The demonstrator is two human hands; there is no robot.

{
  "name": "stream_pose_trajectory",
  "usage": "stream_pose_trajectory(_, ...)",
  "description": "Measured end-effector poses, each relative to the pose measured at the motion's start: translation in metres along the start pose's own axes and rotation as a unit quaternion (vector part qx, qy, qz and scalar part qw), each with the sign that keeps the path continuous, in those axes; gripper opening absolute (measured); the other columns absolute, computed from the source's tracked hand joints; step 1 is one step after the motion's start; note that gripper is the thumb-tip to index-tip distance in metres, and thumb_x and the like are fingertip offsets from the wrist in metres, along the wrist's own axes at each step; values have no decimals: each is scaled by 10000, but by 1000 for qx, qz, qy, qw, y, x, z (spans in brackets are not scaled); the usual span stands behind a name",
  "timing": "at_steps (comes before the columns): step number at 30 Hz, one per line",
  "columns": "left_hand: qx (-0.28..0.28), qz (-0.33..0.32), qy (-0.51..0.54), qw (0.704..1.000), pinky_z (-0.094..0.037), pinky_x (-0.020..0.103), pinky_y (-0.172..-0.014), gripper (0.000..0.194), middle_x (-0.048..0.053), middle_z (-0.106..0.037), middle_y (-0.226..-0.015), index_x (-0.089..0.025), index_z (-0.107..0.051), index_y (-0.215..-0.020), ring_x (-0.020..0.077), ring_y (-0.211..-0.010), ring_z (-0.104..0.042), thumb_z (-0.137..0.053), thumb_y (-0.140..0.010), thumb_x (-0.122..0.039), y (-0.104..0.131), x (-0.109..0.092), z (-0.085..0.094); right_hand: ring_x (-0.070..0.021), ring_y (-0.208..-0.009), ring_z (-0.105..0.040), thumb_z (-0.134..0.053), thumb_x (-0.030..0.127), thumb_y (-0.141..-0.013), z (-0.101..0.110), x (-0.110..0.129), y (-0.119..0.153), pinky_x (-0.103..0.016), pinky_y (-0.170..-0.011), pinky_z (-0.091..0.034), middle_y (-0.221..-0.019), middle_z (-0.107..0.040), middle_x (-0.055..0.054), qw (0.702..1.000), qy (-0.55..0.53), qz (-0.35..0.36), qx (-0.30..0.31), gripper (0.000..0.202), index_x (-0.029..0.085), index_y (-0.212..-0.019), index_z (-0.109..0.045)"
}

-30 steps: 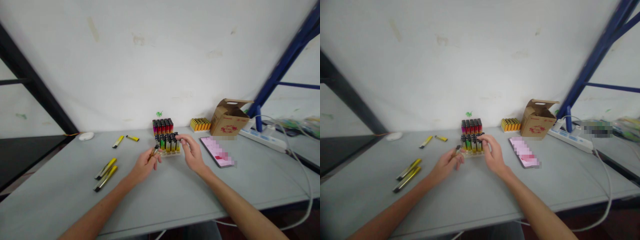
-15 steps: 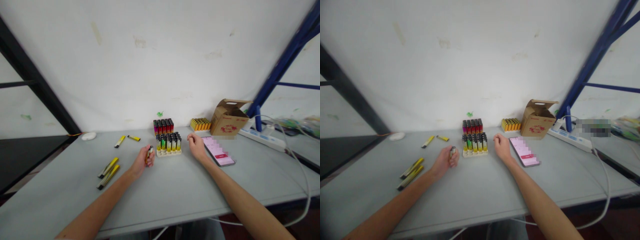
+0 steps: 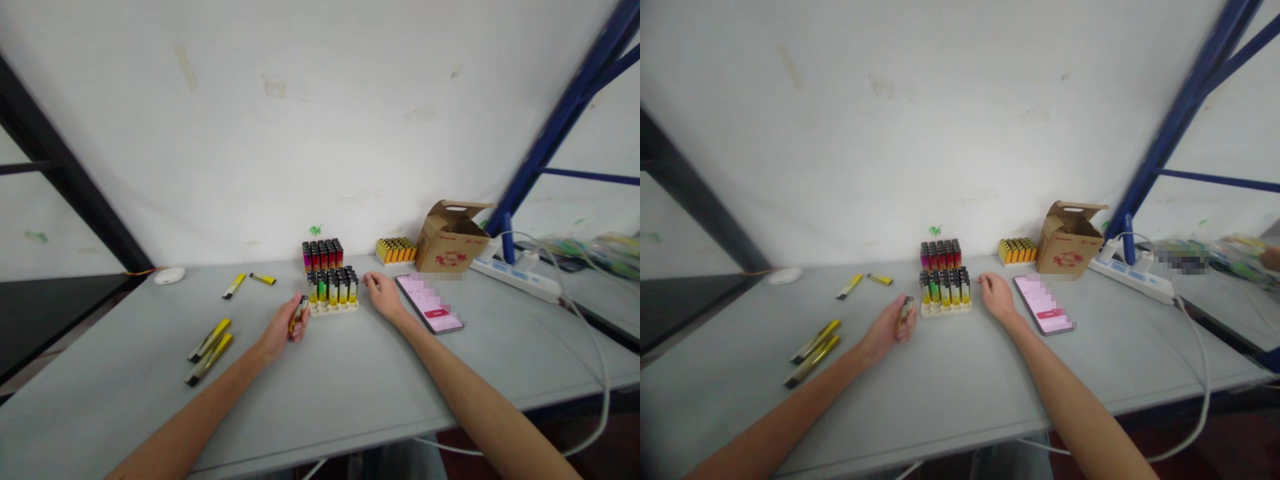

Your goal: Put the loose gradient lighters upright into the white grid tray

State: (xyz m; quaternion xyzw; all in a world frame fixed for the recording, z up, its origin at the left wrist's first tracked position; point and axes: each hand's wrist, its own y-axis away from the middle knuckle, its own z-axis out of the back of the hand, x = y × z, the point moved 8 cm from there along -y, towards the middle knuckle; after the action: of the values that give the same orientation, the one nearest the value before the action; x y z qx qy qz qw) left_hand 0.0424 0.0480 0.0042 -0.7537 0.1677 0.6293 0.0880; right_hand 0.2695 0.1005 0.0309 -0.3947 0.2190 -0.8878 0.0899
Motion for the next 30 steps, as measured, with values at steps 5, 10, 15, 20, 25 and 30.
stream_pose_trajectory(5,1,-12,-30,999,-244,186,-377,560,-90,-297,-413,-169,-492,-618,55,-358,-257,-509,-751,-713,3,-2,0,-182,-648,-551,-371,369,-879,2,-3,-2,-272,-624,-386,-669,-608,-34,998,-58,-24,-4,309,180,-751,-579)
stream_pose_trajectory(10,-25,-36,-67,997,-246,186,-377,467,-69,-377,-444,-159,-525,-675,64,-375,-305,-515,-790,-612,6,-13,6,-168,-611,-530,-306,395,-904,3,-7,-2,-265,-601,-371,-604,-550,-16,995,-83,-52,3,412,191,-615,-516)
stream_pose_trajectory(15,-14,-12,-12,1000,-184,169,-357,431,-80,-314,-450,-187,-415,-606,53,-368,-237,-509,-764,-577,3,-11,7,-166,-598,-518,-318,398,-897,-2,-9,-1,-260,-586,-357,-582,-536,-7,997,-64,-49,20,401,197,-603,-504)
stream_pose_trajectory(20,1,40,63,997,-145,156,-350,449,-96,-241,-451,-184,-426,-607,47,-365,-175,-493,-775,-596,5,-4,2,-165,-604,-522,-333,355,-872,-6,-10,-2,-256,-589,-366,-571,-535,-5,996,-68,-50,38,360,198,-597,-504)
stream_pose_trajectory(25,13,51,97,994,-165,168,-340,457,-81,-271,-421,-183,-437,-568,58,-362,-201,-469,-763,-595,4,-2,-3,-167,-608,-527,-319,314,-847,-6,-11,-3,-258,-600,-370,-559,-523,-7,995,-77,-49,48,351,199,-564,-493)
stream_pose_trajectory(30,-23,63,76,995,-133,160,-337,450,-96,-195,-428,-199,-356,-533,55,-360,-132,-419,-797,-558,5,1,1,-164,-600,-523,-316,309,-838,-7,-11,-3,-257,-589,-365,-565,-526,-8,994,-80,-50,53,349,197,-560,-495)
